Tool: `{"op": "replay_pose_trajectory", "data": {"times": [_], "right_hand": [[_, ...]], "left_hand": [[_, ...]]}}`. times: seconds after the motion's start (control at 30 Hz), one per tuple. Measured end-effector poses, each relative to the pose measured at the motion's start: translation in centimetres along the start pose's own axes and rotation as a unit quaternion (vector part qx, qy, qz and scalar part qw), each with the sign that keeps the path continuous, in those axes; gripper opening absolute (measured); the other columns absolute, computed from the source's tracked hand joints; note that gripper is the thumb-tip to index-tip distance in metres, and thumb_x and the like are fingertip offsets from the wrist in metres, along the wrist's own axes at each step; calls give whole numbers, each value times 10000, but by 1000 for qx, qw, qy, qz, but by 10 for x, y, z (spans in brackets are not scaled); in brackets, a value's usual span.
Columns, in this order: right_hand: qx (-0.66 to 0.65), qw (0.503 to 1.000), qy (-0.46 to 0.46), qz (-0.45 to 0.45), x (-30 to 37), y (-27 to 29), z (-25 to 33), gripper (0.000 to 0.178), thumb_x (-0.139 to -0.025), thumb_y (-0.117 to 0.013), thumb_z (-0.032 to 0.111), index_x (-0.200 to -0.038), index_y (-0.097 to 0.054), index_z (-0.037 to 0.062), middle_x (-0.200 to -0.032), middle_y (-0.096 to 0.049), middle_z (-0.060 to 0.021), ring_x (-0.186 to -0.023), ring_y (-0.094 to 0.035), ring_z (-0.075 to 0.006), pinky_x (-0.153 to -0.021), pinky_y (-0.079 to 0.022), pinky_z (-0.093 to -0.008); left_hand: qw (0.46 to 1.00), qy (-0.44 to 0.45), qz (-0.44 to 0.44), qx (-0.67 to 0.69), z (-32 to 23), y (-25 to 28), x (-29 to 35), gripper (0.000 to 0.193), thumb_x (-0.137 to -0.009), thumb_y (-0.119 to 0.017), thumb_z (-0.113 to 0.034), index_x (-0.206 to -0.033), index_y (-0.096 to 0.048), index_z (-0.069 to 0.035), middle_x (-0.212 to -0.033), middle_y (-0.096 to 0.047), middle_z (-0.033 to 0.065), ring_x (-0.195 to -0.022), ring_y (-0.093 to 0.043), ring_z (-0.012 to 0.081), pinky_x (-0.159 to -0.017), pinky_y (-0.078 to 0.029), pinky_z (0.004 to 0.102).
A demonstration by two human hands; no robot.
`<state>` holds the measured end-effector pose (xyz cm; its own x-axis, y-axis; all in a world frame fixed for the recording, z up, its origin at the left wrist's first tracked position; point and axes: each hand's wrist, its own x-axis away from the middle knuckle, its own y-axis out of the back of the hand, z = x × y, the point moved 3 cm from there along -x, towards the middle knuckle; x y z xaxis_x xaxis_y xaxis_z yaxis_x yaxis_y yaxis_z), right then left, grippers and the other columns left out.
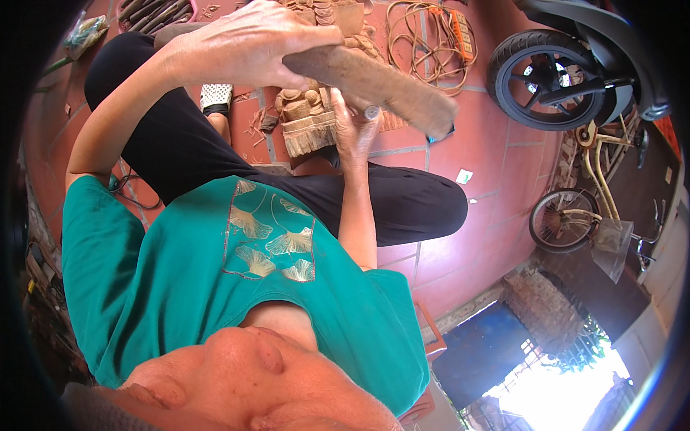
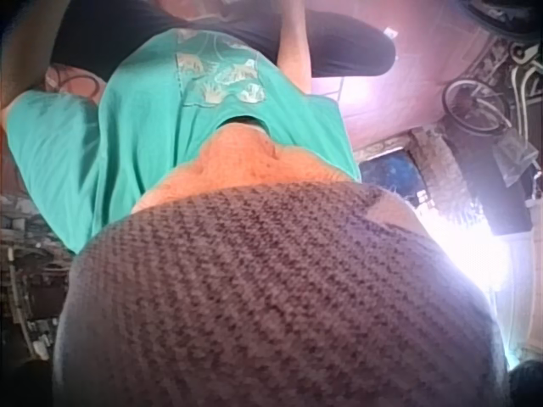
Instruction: The person carves a wooden sculpture using a chisel and mallet. They repeatedly strike the chisel to shape the wood, occasionally adjusting the sculpture's position.
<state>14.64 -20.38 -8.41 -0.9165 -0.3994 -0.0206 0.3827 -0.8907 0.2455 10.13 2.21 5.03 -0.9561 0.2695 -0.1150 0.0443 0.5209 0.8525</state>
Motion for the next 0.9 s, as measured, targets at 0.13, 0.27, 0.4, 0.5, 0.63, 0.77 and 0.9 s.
{"op": "replay_pose_trajectory", "data": {"times": [0.13, 0.27, 0.4, 0.5, 0.63, 0.77, 0.9], "right_hand": [[72, 994, 76, 26, -8, -1, 12, 135, -865, -758, 13, -982, -694, 32, -1041, -678, -66, -963, -648, -159, -835, -515, -316], [185, 969, 151, 69, -1, -1, 26, 187, -846, -736, -5, -1013, -670, 46, -1030, -648, -107, -961, -655, -282, -868, -514, -354], [226, 950, 197, 85, 2, -1, 25, 217, -843, -735, 1, -1041, -661, 47, -1020, -662, -133, -977, -663, -332, -859, -535, -393], [227, 947, 212, 77, 5, -5, 24, 219, -846, -742, 0, -1047, -668, 44, -1012, -668, -136, -971, -674, -330, -833, -545, -392], [157, 970, 175, 64, 2, -2, 6, 212, -841, -751, -11, -1036, -679, 33, -1007, -669, -136, -967, -678, -322, -824, -543, -382], [143, 975, 160, 50, 3, -4, 4, 210, -836, -756, -19, -1028, -683, 25, -1001, -669, -136, -964, -678, -315, -819, -538, -378], [158, 972, 169, 44, 4, -5, 7, 210, -835, -753, -23, -1027, -682, 24, -990, -666, -134, -957, -677, -314, -823, -537, -380]], "left_hand": [[988, -22, -150, 39, 7, 0, 2, 638, -782, -842, -279, -1320, -586, -50, -854, -679, 182, -835, -695, 342, -812, -535, 432], [958, -6, -115, 264, 3, 24, -1, 657, -855, -792, -316, -1306, -533, 86, -1075, -657, 285, -1018, -675, 294, -877, -523, 395], [878, 154, -113, 439, -22, 38, 18, 735, -847, -824, -272, -1402, -498, 85, -1234, -645, 181, -1156, -599, 202, -995, -473, 328], [847, 182, -151, 476, -9, 22, 31, 736, -842, -833, -225, -1410, -488, 92, -1230, -651, 155, -1134, -600, 178, -1002, -467, 317], [827, 158, -172, 512, -3, 19, 40, 728, -842, -832, -190, -1409, -480, 100, -1224, -661, 143, -1079, -612, 160, -954, -487, 303], [882, 95, -204, 415, 7, 8, 36, 677, -854, -818, -184, -1382, -494, 90, -1135, -692, 133, -974, -648, 164, -845, -524, 315], [905, 136, -167, 366, -5, 3, 40, 671, -804, -853, -269, -1339, -564, 14, -980, -713, 174, -868, -709, 264, -790, -551, 380]]}}
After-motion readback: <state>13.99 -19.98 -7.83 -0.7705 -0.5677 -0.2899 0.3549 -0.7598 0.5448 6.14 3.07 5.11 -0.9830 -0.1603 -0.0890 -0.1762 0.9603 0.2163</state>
